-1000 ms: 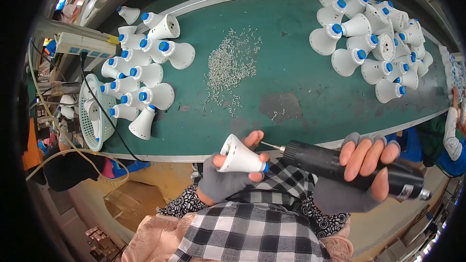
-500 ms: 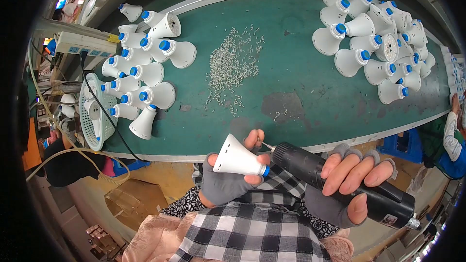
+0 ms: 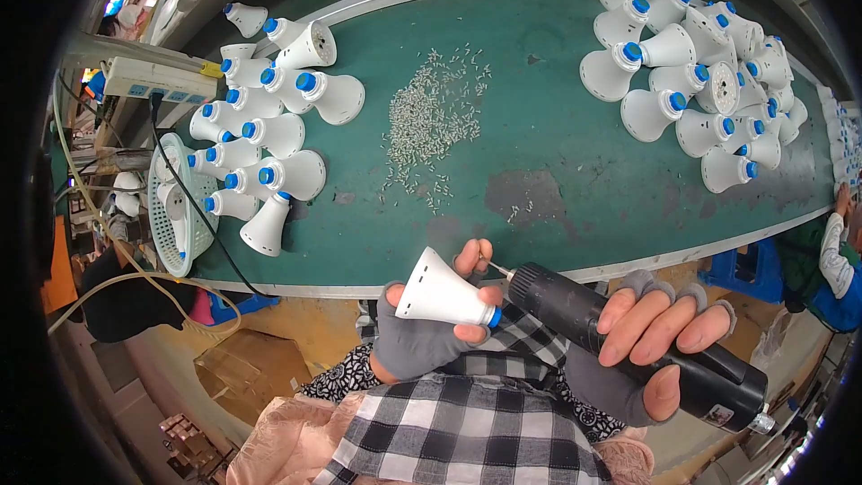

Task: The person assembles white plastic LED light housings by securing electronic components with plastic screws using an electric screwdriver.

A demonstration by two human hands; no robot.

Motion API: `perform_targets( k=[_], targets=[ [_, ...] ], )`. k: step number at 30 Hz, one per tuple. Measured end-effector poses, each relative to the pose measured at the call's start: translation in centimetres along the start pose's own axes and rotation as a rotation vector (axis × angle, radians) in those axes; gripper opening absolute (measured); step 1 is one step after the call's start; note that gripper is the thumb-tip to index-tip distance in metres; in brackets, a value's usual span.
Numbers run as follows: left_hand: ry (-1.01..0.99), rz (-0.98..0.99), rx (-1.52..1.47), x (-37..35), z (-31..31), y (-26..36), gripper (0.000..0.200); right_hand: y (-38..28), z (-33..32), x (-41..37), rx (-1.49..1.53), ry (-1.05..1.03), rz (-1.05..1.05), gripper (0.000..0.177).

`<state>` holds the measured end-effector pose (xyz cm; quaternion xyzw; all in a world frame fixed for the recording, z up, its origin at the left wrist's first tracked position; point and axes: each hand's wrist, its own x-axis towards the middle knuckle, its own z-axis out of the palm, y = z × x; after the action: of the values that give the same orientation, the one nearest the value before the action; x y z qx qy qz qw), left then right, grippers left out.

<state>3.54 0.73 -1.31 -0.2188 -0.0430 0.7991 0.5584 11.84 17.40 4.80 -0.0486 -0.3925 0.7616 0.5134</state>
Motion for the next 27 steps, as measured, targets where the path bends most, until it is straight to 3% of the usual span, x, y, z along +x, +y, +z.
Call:
perform_targets(
  k=[4,16,19,23,27],
  targets=[
    [-0.085,-0.017,-0.072,-0.2,-1.0,0.0,0.084,0.1,-0.2,-0.1,0.01,-0.04,-0.03,0.033],
    [-0.021,0.004,-0.009,-0.2,-0.5,-0.3,0.082,0.1,0.0,-0.3,-0.014,-0.01,-0.06,0.034],
    [0.019,0.077,0.286,-0.6,0.1,0.0,0.077,-0.2,0.2,0.0,-0.026,0.033,-0.079,0.033],
    [0.027,-0.012,1.162,-1.3,2.4,1.8,0.064,-0.5,0.0,0.9,-0.012,0.004,-0.077,0.03],
    [-0.155,0.255,1.8,-0.9,3.2,1.9,0.057,-0.9,-0.4,1.3,0.038,0.026,-0.011,0.028]
  ],
)
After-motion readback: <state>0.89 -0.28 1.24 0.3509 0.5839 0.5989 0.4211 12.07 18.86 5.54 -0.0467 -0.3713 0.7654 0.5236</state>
